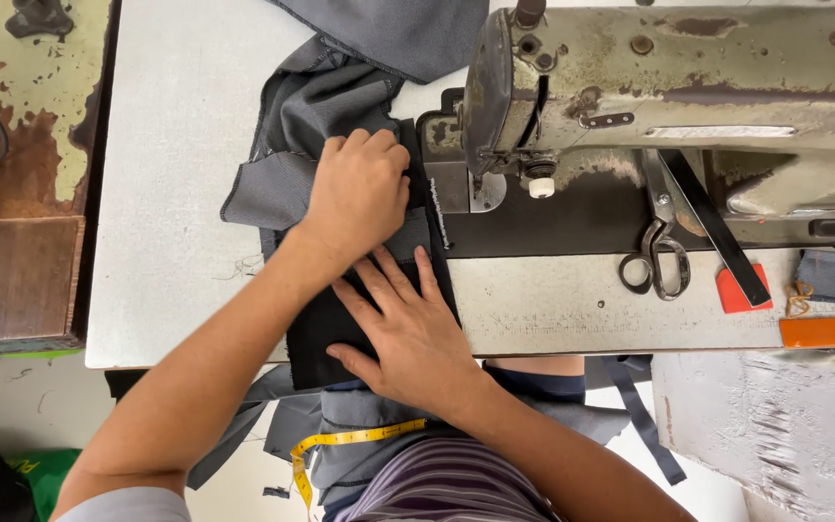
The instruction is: A person measures fabric with a ruler and tape, marks it with chalk, and then joins the sections using an industrial sewing machine.
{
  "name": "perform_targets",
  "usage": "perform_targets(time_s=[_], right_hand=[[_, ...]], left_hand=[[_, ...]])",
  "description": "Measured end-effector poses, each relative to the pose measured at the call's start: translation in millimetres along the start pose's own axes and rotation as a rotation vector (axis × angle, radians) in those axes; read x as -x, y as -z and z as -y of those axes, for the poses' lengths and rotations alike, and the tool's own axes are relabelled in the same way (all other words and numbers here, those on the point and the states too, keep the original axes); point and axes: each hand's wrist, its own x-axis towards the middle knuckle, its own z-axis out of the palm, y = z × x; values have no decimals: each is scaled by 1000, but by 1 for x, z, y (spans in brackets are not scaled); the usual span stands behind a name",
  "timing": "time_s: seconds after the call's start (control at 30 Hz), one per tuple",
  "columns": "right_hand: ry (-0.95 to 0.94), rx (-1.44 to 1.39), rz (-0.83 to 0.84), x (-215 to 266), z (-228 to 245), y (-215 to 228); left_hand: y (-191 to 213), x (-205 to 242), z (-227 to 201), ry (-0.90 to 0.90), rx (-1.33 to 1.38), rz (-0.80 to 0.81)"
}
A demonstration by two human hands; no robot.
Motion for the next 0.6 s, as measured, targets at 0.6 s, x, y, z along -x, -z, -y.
perform_targets(time_s=[0.6], right_hand=[[-49,128,-34,71,20,22]], left_hand=[[8,6,-43,-193,285,-66]])
